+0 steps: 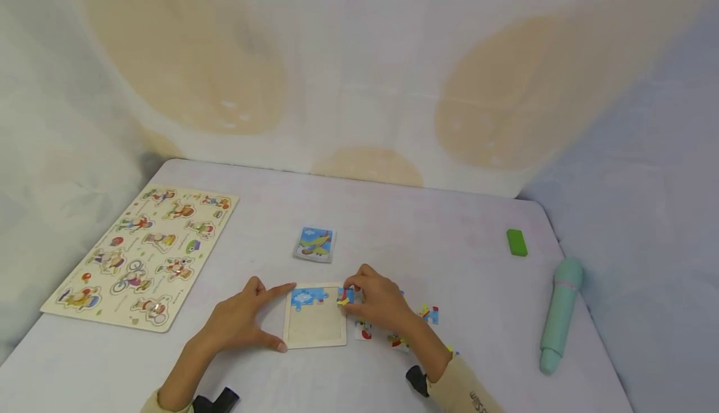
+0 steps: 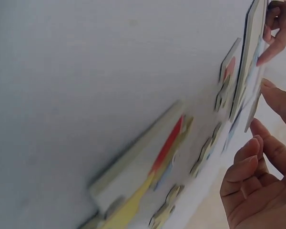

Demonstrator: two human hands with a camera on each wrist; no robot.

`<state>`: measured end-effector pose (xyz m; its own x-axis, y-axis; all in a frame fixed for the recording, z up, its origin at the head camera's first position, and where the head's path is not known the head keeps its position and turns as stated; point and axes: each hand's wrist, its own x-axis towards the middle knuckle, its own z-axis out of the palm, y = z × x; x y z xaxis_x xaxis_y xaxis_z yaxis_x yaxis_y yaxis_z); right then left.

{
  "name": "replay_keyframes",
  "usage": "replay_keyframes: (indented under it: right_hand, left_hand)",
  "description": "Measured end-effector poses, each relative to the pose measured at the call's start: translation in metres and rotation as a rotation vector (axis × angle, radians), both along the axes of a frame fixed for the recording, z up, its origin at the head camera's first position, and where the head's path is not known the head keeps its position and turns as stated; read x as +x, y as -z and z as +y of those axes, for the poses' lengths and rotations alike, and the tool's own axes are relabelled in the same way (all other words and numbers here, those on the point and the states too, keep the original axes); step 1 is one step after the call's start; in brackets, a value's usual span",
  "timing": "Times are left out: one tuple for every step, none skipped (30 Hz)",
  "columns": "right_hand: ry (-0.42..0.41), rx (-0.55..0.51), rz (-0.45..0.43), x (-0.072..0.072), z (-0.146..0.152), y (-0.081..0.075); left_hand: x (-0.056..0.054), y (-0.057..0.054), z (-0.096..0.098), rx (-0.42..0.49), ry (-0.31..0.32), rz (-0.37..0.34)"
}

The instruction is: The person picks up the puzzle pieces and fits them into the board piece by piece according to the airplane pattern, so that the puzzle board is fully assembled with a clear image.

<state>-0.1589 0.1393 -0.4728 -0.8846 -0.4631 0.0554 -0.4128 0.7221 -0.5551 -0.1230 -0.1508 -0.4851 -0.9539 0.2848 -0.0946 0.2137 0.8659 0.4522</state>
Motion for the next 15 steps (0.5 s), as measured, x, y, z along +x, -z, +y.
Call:
replay_keyframes:
  right_hand:
    - [-0.007, 0.006, 0.0, 0.0, -0.002, 0.001]
    - [-0.017, 0.014, 0.0, 0.0, -0.003, 0.001]
    - [-0.027, 0.02, 0.003, 0.0, -0.005, 0.002]
    - [-0.036, 0.026, 0.009, 0.0, -0.006, 0.003]
    - [-0.043, 0.034, 0.014, 0.0, -0.008, 0.004]
    - [-0.051, 0.04, 0.022, -0.001, -0.01, 0.005]
    - [-0.054, 0.047, 0.026, -0.001, -0.011, 0.005]
    - [-0.059, 0.05, 0.033, -0.001, -0.013, 0.006]
    - [-0.058, 0.054, 0.039, -0.001, -0.015, 0.006]
    - [-0.056, 0.06, 0.045, -0.002, -0.016, 0.006]
    - [-0.055, 0.066, 0.051, -0.002, -0.017, 0.005]
    - [-0.055, 0.071, 0.056, -0.002, -0.018, 0.005]
    - [-0.052, 0.079, 0.057, -0.002, -0.02, 0.005]
    - [-0.054, 0.084, 0.063, -0.002, -0.02, 0.005]
    - [-0.053, 0.095, 0.066, -0.003, -0.021, 0.005]
  left_hand:
    - [0.0, 0.0, 0.0, 0.002, 0.0, 0.0]
    - [0.0, 0.0, 0.0, 0.002, 0.0, 0.004]
    - [0.0, 0.0, 0.0, 0.005, 0.0, 0.007]
    - [0.0, 0.001, 0.0, 0.004, 0.001, 0.011]
    - [0.0, 0.001, 0.0, 0.005, 0.001, 0.013]
    - [0.0, 0.001, 0.0, 0.003, 0.002, 0.014]
    - [0.0, 0.001, 0.0, 0.002, 0.003, 0.015]
    - [0.0, 0.002, 0.0, 0.001, 0.004, 0.015]
    - [0.0, 0.002, -0.001, 0.001, 0.006, 0.014]
    - [-0.001, 0.002, -0.001, -0.002, 0.007, 0.013]
    - [-0.001, 0.002, -0.001, -0.001, 0.008, 0.013]
    - [-0.001, 0.003, -0.001, -0.003, 0.008, 0.013]
    - [-0.001, 0.003, -0.001, -0.001, 0.008, 0.012]
    - [-0.001, 0.003, -0.001, 0.0, 0.008, 0.013]
    - [-0.001, 0.003, -0.001, 0.001, 0.008, 0.014]
